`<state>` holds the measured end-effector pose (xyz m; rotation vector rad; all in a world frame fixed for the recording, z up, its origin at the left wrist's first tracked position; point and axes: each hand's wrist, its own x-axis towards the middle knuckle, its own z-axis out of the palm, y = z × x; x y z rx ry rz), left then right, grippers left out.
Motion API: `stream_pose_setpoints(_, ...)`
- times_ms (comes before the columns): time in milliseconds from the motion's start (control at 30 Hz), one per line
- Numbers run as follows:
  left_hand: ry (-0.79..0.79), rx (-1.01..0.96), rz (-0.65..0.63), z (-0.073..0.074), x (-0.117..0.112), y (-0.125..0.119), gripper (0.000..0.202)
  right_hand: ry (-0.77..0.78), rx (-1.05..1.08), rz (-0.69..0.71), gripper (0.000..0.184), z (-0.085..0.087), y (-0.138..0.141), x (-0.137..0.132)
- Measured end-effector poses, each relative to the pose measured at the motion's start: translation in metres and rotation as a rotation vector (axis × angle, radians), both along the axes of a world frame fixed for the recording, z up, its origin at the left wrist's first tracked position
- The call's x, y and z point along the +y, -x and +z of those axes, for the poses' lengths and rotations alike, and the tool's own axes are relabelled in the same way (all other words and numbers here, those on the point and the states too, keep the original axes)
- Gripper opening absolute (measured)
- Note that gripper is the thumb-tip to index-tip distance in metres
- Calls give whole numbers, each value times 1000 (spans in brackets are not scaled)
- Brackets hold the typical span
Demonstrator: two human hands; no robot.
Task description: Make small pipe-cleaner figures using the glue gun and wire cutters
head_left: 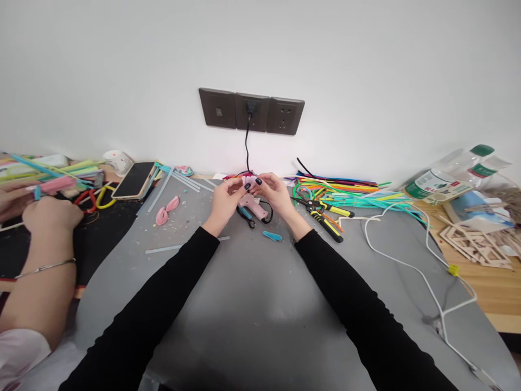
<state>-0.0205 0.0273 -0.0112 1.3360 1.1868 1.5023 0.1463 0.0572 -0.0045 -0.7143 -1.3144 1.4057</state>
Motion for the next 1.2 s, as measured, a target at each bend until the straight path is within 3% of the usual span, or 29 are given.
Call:
stream_pose_setpoints(233, 55, -68, -17, 4, -1, 2, 48, 13, 53, 79, 50, -3, -3, 1)
stream_pose_setpoints(600, 3, -160, 54, 5, -1, -2, 51, -15, -67, 87, 47, -1, -6, -3)
stream_pose_setpoints(867, 61, -323, -16, 4, 1, -4, 59, -28, -98, 68, 48, -1, -7, 0)
stream_pose_setpoints(967, 72, -311, -73, 2, 0, -3, 53, -46, -144, 55, 48, 0, -6, -1)
stream_pose_setpoints(1200, 116, -358, -113, 8, -4, -3, 49, -160, -275, 7, 28, -1, -6, -6)
